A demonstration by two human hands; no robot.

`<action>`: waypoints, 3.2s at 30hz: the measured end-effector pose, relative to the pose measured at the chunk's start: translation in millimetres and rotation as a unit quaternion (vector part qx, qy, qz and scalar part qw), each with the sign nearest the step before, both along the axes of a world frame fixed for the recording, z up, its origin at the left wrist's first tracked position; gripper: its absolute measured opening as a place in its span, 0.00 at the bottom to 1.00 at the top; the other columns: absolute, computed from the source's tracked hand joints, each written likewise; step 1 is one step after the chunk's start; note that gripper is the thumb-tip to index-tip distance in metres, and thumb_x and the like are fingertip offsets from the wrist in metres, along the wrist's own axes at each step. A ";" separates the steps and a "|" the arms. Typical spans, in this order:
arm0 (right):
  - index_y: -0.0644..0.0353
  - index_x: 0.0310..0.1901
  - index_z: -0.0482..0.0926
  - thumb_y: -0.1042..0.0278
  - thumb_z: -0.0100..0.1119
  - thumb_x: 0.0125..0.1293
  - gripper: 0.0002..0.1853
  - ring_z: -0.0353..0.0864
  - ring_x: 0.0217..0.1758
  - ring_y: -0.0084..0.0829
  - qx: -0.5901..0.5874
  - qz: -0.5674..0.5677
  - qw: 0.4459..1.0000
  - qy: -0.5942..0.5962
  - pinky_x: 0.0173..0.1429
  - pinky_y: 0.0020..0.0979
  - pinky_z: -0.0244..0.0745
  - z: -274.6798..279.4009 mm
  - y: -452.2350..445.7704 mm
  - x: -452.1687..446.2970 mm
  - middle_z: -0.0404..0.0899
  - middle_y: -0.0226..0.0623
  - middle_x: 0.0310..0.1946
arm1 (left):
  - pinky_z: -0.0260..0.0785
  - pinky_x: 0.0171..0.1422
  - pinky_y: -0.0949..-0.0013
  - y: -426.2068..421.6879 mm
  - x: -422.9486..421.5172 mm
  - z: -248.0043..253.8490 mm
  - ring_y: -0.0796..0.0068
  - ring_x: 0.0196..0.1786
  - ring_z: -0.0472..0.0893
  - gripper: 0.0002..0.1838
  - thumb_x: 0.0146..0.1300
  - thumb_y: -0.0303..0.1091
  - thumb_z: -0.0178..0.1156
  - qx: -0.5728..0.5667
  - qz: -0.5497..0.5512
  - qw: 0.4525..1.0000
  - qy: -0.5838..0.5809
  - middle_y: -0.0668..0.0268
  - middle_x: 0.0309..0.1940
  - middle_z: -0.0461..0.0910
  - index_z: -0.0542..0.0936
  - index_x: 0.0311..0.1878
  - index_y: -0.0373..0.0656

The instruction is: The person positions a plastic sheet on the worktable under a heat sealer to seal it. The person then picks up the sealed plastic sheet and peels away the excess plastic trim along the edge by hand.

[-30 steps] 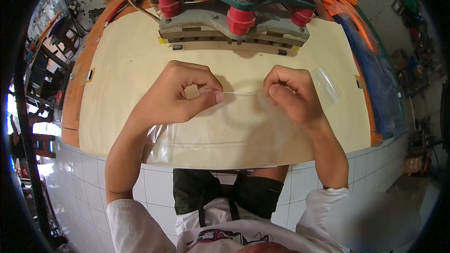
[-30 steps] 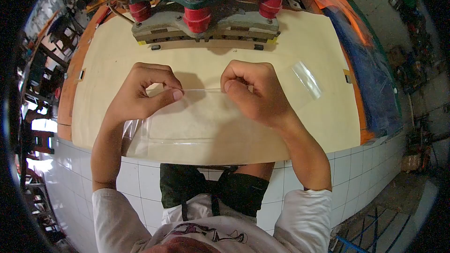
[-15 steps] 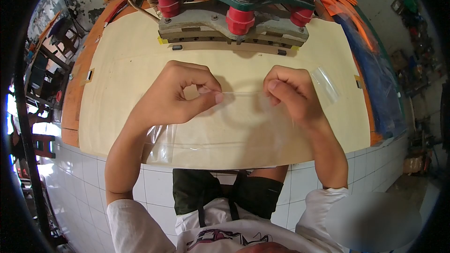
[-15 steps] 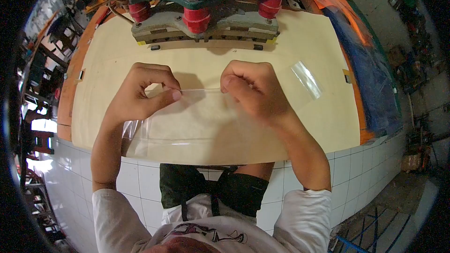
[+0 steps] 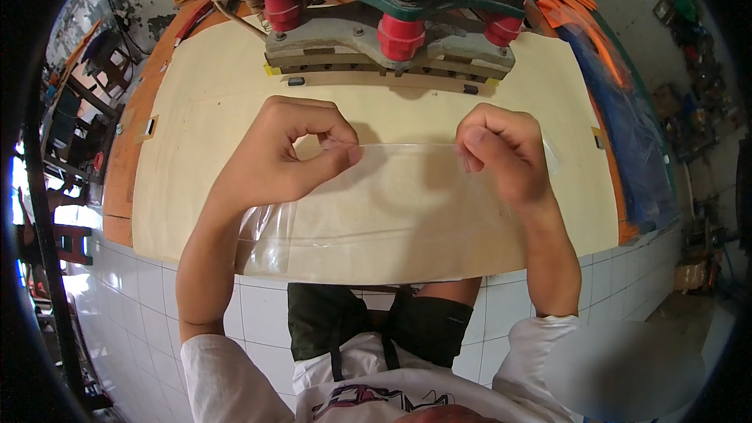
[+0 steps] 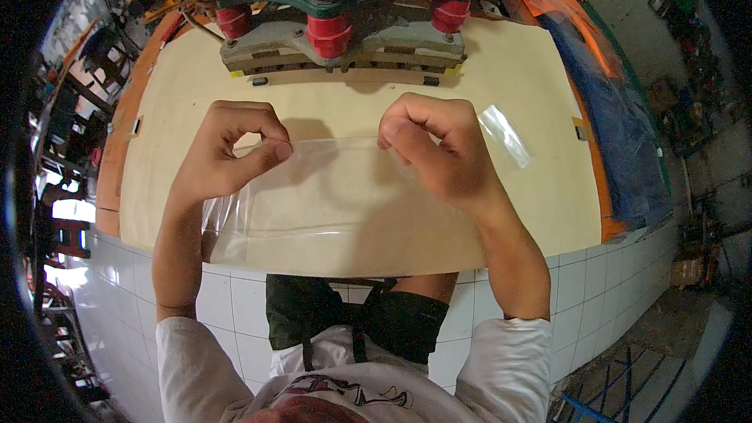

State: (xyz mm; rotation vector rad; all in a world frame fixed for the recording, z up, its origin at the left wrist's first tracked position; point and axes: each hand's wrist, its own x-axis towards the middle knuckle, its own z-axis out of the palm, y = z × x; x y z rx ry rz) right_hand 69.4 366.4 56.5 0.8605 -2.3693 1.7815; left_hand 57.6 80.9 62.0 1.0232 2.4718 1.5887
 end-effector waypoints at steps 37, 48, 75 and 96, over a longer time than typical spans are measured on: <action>0.66 0.30 0.80 0.73 0.57 0.55 0.06 0.74 0.29 0.19 -0.051 0.027 0.998 -0.025 0.35 0.23 0.68 6.3 13.6 -0.9 0.81 0.32 0.27 | 0.69 0.43 0.69 -4.2 -1.0 2.0 0.73 0.33 0.78 0.05 0.58 0.25 0.66 -0.004 0.009 1.000 -0.010 0.62 0.28 0.82 0.82 0.30 0.33; 0.66 0.31 0.80 0.71 0.59 0.56 0.06 0.74 0.29 0.18 -0.056 0.023 0.997 -0.044 0.35 0.23 0.69 6.8 13.5 -0.4 0.81 0.32 0.28 | 0.70 0.43 0.69 -4.2 -0.3 2.8 0.73 0.33 0.79 0.06 0.59 0.26 0.66 -0.008 0.010 1.000 -0.001 0.62 0.27 0.82 0.82 0.29 0.33; 0.65 0.35 0.81 0.66 0.66 0.66 0.09 0.73 0.32 0.16 -0.011 0.018 1.000 -0.003 0.38 0.21 0.68 -2.7 1.9 -1.5 0.81 0.28 0.29 | 0.71 0.40 0.68 1.8 1.8 1.8 0.72 0.32 0.81 0.04 0.58 0.24 0.67 -0.004 0.011 1.000 0.012 0.62 0.26 0.83 0.84 0.30 0.34; 0.64 0.37 0.79 0.76 0.65 0.60 0.05 0.72 0.33 0.16 -0.034 0.022 0.999 0.031 0.38 0.21 0.68 -1.2 1.1 0.2 0.78 0.27 0.30 | 0.71 0.41 0.69 1.1 0.9 0.7 0.72 0.32 0.81 0.04 0.59 0.24 0.67 0.005 0.003 1.000 0.004 0.62 0.27 0.83 0.84 0.30 0.34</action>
